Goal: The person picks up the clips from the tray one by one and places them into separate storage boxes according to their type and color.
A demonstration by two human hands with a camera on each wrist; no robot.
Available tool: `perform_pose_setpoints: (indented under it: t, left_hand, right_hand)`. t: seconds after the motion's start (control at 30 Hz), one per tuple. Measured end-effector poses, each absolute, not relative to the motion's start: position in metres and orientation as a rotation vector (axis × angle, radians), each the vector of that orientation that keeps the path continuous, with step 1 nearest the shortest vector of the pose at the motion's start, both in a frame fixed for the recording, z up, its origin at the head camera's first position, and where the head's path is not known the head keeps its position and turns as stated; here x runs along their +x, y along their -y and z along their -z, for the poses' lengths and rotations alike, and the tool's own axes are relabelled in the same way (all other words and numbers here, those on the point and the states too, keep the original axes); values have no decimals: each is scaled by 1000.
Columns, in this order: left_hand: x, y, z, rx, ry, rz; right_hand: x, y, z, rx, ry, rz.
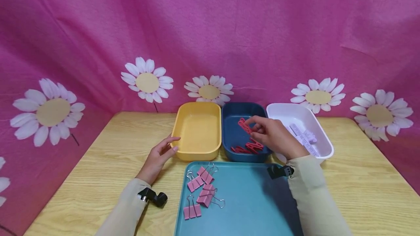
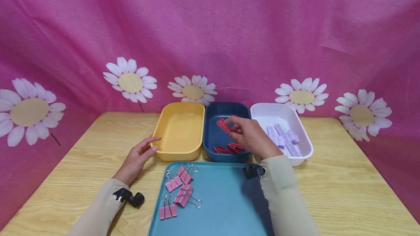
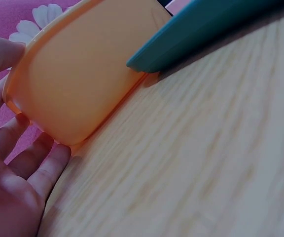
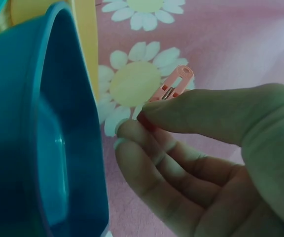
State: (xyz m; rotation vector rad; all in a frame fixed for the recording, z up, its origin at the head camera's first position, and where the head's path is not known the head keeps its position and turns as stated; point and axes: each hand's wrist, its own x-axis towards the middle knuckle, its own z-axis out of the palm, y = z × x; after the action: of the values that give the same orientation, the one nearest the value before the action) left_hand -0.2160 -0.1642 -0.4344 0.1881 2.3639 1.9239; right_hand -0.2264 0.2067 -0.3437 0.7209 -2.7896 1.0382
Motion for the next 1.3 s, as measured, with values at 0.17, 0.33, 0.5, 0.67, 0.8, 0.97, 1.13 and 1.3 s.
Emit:
perform_pose_setpoints:
  t: [0.17,0.33,0.5,0.67,0.8,0.97,1.13,1.3]
  left_hand:
    - [-220,169,442,212,-2387,-1940]
    - [-222,171,446,227,-2388,-1968]
    - [-222,171,447,218,-2374,-1968]
    - [-223,171,449,201,-2365,-1957]
    - [-223,170,450,207,-2367,-1961]
    - [-224,169,452,214,-2361,-1975]
    - [-225,168,452,205,-2363,-1970]
    - [-224,167,451,207,-2377,-1955]
  right_hand:
    - [-228,-210,344,703,2789,-999]
    - [-229,-211,345,662,2818,-967]
    - [-230,-212,348,651,2835,-934]
    - [-231,-214,353,656,2824,-937]
    - [-232,-216,356,644,2830,-918]
    - [-234,-219,360,622,2841,-908]
    - [-234,-221,362,606,2842,-916]
    - [-236,-223,366,608,2845,-906]
